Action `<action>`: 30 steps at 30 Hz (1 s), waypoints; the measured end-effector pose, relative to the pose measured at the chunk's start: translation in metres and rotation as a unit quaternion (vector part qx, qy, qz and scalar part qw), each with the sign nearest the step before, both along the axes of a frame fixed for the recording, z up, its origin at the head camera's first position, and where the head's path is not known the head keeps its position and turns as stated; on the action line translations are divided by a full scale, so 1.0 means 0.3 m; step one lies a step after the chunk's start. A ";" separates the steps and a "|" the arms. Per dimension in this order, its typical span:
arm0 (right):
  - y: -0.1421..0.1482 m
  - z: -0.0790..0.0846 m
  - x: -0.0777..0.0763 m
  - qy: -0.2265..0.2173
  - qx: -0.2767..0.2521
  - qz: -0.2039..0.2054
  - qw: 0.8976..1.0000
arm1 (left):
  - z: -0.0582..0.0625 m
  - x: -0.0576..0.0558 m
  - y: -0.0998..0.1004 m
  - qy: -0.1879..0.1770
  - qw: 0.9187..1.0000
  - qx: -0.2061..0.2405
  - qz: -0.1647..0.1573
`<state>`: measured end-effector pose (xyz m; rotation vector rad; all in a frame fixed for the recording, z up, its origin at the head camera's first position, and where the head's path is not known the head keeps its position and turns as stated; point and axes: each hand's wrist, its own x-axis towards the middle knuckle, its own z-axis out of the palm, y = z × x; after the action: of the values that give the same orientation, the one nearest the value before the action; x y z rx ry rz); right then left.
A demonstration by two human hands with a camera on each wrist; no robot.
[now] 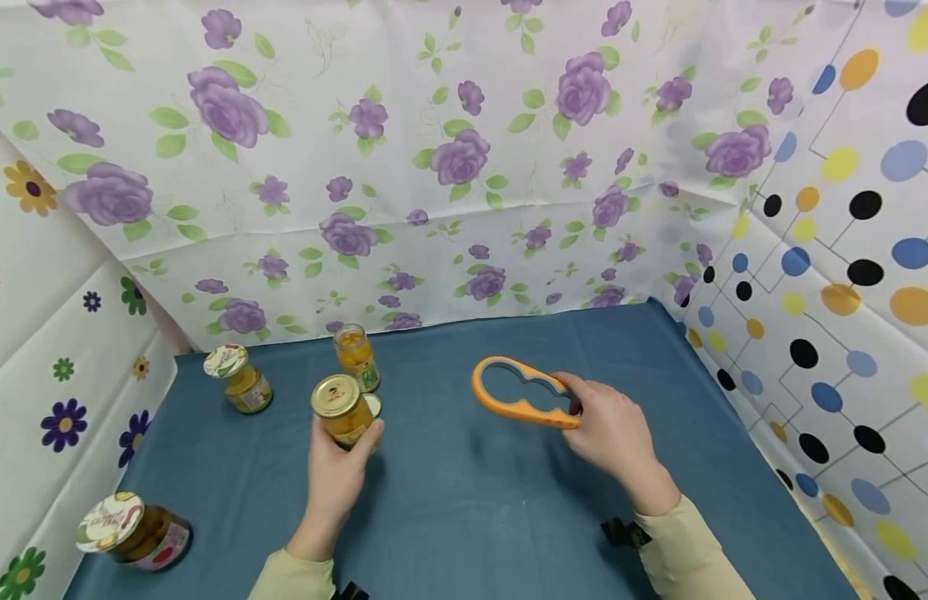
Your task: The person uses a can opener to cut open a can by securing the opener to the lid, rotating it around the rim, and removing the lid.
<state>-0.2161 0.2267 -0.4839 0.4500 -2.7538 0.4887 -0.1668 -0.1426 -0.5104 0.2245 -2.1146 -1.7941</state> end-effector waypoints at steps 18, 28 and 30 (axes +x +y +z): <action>-0.225 0.139 0.026 0.001 -0.071 0.074 0.995 | -0.054 0.000 0.171 0.004 0.990 -0.036 -0.134; -0.340 0.185 0.054 -0.030 -0.030 0.136 0.990 | -0.089 0.001 0.193 0.005 0.983 -0.040 -0.178; -0.355 0.191 0.054 -0.034 -0.015 0.140 0.989 | -0.091 0.001 0.195 0.005 0.983 -0.036 -0.183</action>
<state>-0.1998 0.1203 -0.4267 0.8338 -2.7567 0.6205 -0.1665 -0.0840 -0.5377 -0.2045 -2.3256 -1.8989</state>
